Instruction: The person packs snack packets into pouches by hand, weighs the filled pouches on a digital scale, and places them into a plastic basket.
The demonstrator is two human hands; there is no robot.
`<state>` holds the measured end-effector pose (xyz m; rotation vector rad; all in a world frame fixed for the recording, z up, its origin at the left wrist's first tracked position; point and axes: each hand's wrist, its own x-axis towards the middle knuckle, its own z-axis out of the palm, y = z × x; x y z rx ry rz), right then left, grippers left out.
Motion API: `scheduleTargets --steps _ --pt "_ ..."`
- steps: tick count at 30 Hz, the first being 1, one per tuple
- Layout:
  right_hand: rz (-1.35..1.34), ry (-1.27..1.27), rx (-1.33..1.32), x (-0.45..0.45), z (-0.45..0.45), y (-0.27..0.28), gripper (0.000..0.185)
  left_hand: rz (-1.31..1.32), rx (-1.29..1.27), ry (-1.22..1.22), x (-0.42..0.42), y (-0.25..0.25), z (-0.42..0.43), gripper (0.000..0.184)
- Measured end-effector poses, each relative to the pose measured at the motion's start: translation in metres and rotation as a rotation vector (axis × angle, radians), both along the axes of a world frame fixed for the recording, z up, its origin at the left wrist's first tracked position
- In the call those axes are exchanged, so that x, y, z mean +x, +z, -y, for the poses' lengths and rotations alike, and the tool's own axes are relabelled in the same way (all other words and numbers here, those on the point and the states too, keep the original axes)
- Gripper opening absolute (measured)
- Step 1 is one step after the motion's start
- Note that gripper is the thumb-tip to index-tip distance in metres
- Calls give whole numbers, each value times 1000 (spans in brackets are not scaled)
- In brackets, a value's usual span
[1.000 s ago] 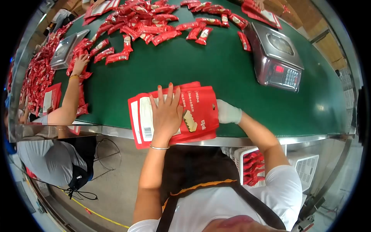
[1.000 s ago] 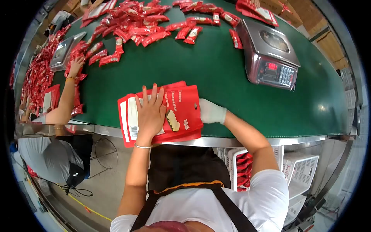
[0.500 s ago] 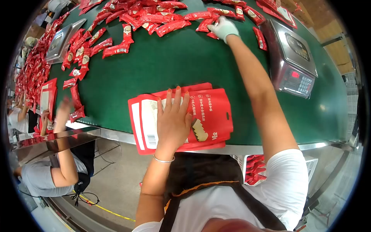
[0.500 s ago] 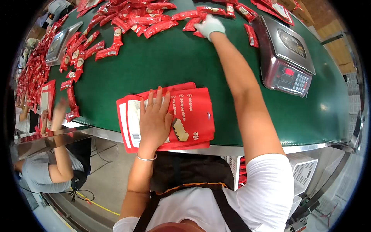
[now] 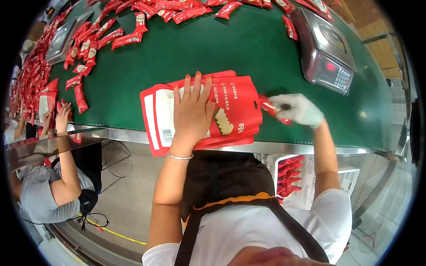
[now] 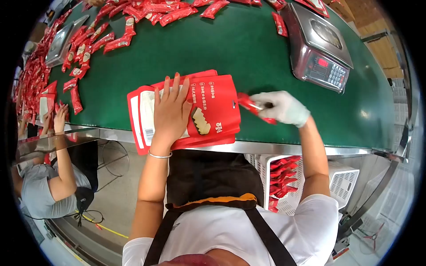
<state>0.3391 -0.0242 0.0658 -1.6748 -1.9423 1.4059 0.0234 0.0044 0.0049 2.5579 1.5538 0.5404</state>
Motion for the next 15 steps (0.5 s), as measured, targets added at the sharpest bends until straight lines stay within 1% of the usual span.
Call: scheduleTargets --steps 1,3,4,6,7,9,10,14,15 --pt "17 10 -82 -10 -9 -1 49 17 5 -4 0 -2 -1 53" --pt "-613 9 75 -58 -38 -86 59 -7 -7 30 -2 2 1 54" --pt "-612 9 76 -59 -35 -82 59 -17 -46 6 1 2 0 54" --pt "-774 56 -232 -79 -33 -72 67 6 -40 50 -6 0 5 55" --pt "-774 55 -235 -76 -30 -65 67 45 -7 2 0 2 1 55" --pt "-585 330 -98 -73 -28 -63 66 41 -29 27 -1 0 5 57" --pt "-585 329 -102 -76 -29 -66 66 37 -32 3 1 3 2 58" --pt "-984 -186 -460 -101 -33 -108 62 51 -57 0 7 11 0 62" --pt "-1031 -252 -465 -106 -34 -119 63 55 -58 1 8 8 2 63"
